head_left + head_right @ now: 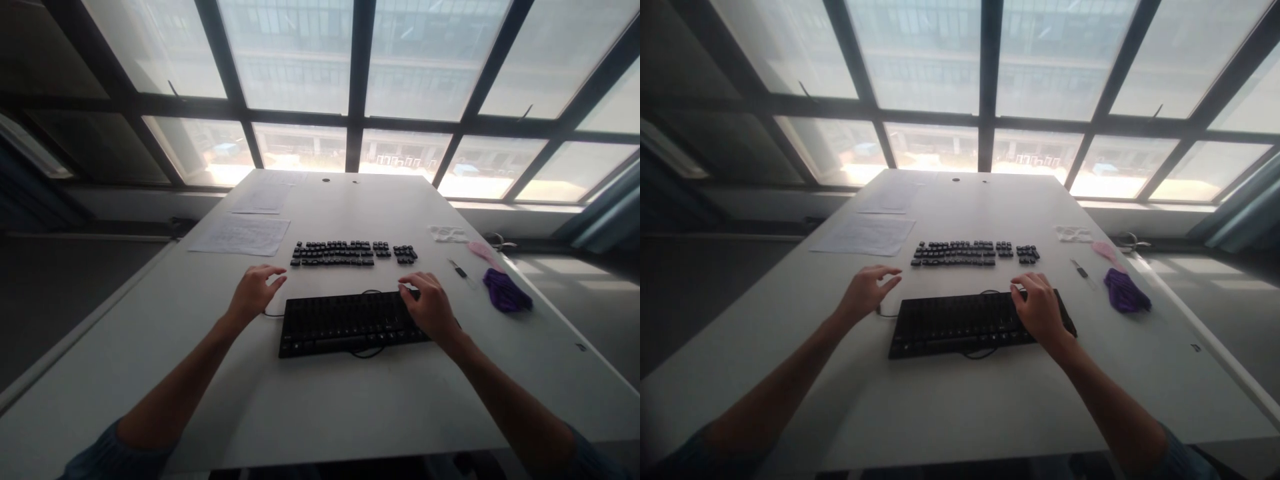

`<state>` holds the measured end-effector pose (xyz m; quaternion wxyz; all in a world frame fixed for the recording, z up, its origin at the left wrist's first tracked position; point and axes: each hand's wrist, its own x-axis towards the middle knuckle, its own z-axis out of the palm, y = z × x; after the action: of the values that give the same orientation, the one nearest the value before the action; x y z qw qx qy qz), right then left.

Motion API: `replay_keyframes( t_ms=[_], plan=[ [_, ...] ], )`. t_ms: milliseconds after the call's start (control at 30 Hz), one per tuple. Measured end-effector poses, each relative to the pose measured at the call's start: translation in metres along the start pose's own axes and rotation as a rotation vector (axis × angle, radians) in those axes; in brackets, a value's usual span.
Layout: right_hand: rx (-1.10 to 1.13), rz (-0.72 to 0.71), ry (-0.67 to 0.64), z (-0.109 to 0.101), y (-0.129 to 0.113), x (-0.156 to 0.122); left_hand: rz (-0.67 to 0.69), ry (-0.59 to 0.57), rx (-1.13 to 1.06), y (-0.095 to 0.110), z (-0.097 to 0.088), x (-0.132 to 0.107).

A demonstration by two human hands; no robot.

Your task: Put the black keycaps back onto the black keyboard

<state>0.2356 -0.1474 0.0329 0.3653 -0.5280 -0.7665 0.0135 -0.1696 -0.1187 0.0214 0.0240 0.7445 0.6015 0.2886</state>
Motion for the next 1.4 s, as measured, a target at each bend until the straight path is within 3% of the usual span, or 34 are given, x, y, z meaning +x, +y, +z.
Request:
replay_keyframes(
  t_ms=[167,333,433,567,867,1033,1233,1400],
  plan=[
    [0.116,-0.162,-0.183,0.079,-0.062,0.068,0.008,0.007,0.065,-0.028,0.017,0.037],
    [0.020,-0.227,-0.314,0.164,-0.090,0.113,0.050,-0.022,0.051,-0.038,0.036,0.056],
    [-0.005,-0.246,-0.346,0.193,-0.096,0.124,0.076,-0.042,0.043,-0.042,0.043,0.058],
    [-0.034,-0.282,-0.392,0.209,-0.101,0.129,0.078,-0.068,0.033,-0.046,0.048,0.056],
    [-0.056,-0.296,-0.415,0.216,-0.111,0.132,0.069,-0.086,-0.016,-0.041,0.054,0.055],
    [0.006,-0.265,-0.357,0.192,-0.114,0.118,0.046,-0.054,-0.072,-0.035,0.033,0.043],
    [0.379,-0.166,-0.314,0.132,-0.111,0.055,0.043,-0.141,-0.352,-0.001,-0.009,-0.021],
    [0.506,-0.146,-0.377,0.107,-0.119,0.007,0.048,-0.198,-0.433,0.026,-0.018,-0.072]
  ],
)
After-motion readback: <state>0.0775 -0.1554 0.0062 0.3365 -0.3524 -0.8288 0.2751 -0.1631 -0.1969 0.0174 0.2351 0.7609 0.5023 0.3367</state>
